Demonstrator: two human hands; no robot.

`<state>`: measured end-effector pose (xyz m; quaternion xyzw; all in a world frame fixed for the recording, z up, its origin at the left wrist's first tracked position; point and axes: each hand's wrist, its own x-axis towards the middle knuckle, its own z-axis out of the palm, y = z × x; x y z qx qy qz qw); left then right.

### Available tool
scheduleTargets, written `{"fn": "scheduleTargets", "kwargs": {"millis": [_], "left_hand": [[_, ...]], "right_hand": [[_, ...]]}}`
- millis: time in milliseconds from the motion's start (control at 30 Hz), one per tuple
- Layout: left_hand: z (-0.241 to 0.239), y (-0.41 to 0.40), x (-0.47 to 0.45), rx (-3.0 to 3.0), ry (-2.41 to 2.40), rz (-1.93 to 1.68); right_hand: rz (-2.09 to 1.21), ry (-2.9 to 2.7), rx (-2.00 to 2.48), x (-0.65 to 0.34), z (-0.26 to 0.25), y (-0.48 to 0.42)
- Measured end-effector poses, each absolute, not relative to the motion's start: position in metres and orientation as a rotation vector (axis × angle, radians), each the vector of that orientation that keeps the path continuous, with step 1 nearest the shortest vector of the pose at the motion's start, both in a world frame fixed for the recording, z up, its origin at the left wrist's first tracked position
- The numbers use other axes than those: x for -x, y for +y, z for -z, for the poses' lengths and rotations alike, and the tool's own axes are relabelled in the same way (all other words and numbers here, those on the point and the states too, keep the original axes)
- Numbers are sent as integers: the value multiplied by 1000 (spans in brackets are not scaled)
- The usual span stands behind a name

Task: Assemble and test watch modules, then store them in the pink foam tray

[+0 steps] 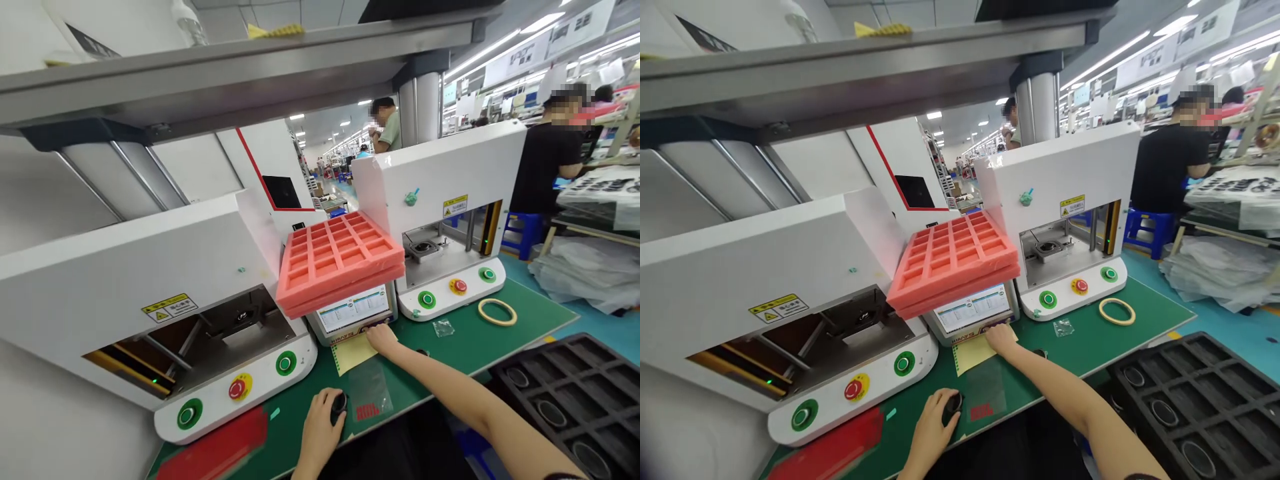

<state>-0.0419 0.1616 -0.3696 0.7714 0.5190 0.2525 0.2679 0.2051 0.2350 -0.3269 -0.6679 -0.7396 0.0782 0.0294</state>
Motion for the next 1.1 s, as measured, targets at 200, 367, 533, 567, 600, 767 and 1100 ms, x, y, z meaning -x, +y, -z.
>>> {"fn": "scheduleTargets", "kwargs": {"millis": [200,367,533,567,600,767,1100], "left_hand": [[351,168,35,-1736,1381,-760],[326,135,20,-1253,1196,-880],[320,71,-9,-928,1046,-883],[320,60,-13,-895,1032,-895],[322,50,-17,-894,1020,-911],[327,11,-25,-1245,1018,-1040],[321,-10,-7,-1934,918,-1071]], "right_hand": [[-348,-2064,1954,-197,302,203],[-446,-1822,1799,-189,302,124],[-691,-1659,1521,-182,312,41],[-740,-1624,1471,-182,313,30],[-785,-1572,1414,-181,314,21],[-863,-1236,1103,-179,320,-9],[-822,-1367,998,-187,320,-29]]}}
